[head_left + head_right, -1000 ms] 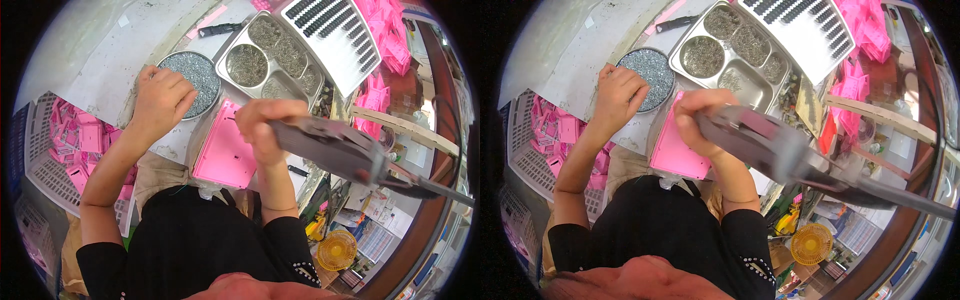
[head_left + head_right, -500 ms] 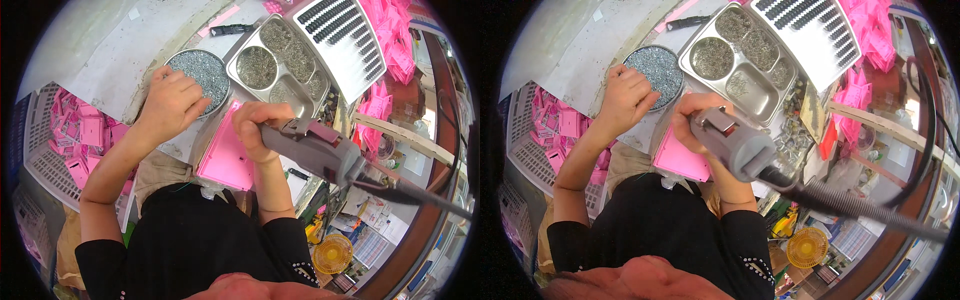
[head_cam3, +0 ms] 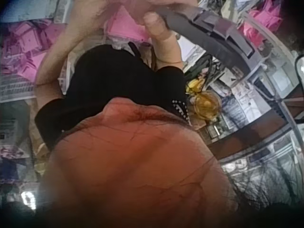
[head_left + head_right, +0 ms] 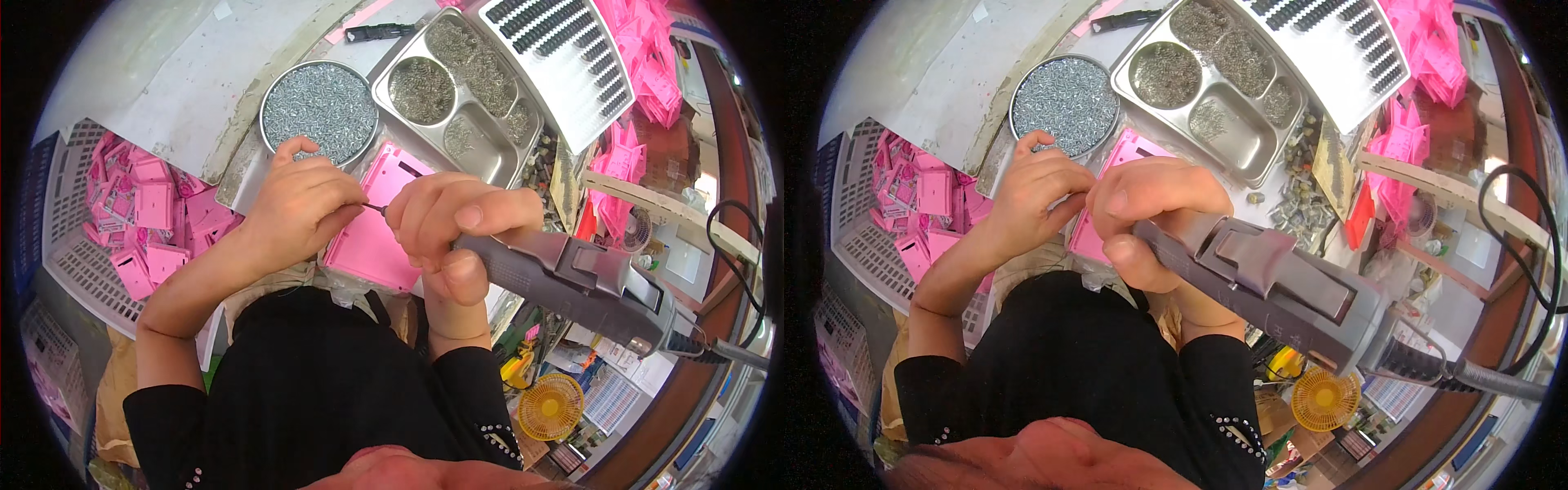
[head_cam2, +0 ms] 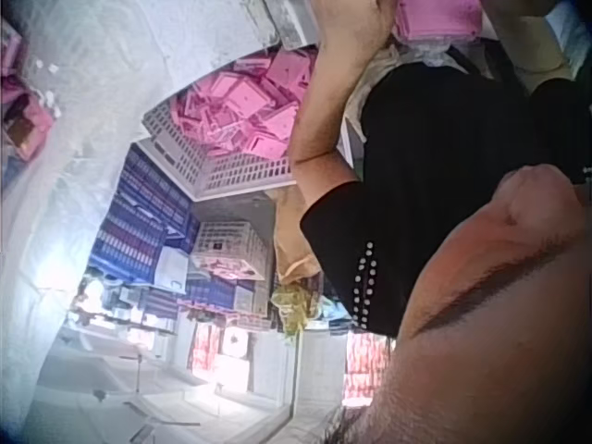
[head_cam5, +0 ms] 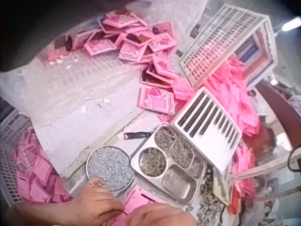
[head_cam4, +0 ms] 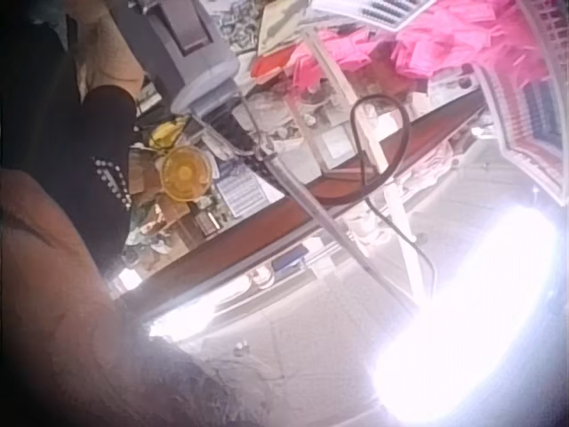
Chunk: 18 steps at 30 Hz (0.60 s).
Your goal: Assembling electronic toys by installing internal components, soldering wires, and securing parts with screws.
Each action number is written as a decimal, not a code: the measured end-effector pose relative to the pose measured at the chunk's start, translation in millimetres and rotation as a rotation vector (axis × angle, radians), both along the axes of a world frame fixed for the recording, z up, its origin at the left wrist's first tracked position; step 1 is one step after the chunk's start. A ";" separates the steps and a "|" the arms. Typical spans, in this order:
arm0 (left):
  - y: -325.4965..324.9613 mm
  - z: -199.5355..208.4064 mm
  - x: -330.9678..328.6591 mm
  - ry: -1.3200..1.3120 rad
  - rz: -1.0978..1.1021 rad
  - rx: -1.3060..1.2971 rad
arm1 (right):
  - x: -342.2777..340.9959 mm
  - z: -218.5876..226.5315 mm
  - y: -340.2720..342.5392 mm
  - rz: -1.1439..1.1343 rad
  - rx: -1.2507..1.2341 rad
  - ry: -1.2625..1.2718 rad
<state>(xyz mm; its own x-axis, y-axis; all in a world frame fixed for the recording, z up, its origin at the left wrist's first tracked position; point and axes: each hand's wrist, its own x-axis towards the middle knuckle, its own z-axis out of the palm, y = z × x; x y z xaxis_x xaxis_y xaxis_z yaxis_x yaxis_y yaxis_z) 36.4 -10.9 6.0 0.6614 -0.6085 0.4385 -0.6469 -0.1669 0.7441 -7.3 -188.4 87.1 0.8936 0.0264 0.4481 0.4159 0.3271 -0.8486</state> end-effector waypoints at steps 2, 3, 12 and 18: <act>0.4 -0.3 -1.6 -0.009 0.007 -0.008 | -1.8 -1.7 3.4 -0.021 -0.029 -0.012; 0.9 -0.5 -2.1 -0.014 0.010 -0.012 | -2.2 -2.2 4.6 -0.025 -0.040 -0.018; 9.6 -8.0 18.3 -0.096 -0.107 -0.069 | -19.5 -12.6 6.6 0.034 0.060 0.102; 14.5 -22.6 55.5 -0.256 0.232 0.390 | -34.7 -26.8 17.8 -0.007 -0.068 0.195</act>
<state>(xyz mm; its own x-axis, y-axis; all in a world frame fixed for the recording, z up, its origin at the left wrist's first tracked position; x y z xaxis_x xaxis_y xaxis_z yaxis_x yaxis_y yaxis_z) 91.9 3.6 -16.6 0.6993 -0.6092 0.3739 -0.7133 -0.5608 0.4203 -42.0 -170.6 60.3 0.9634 0.0442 0.2644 0.2440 0.2639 -0.9332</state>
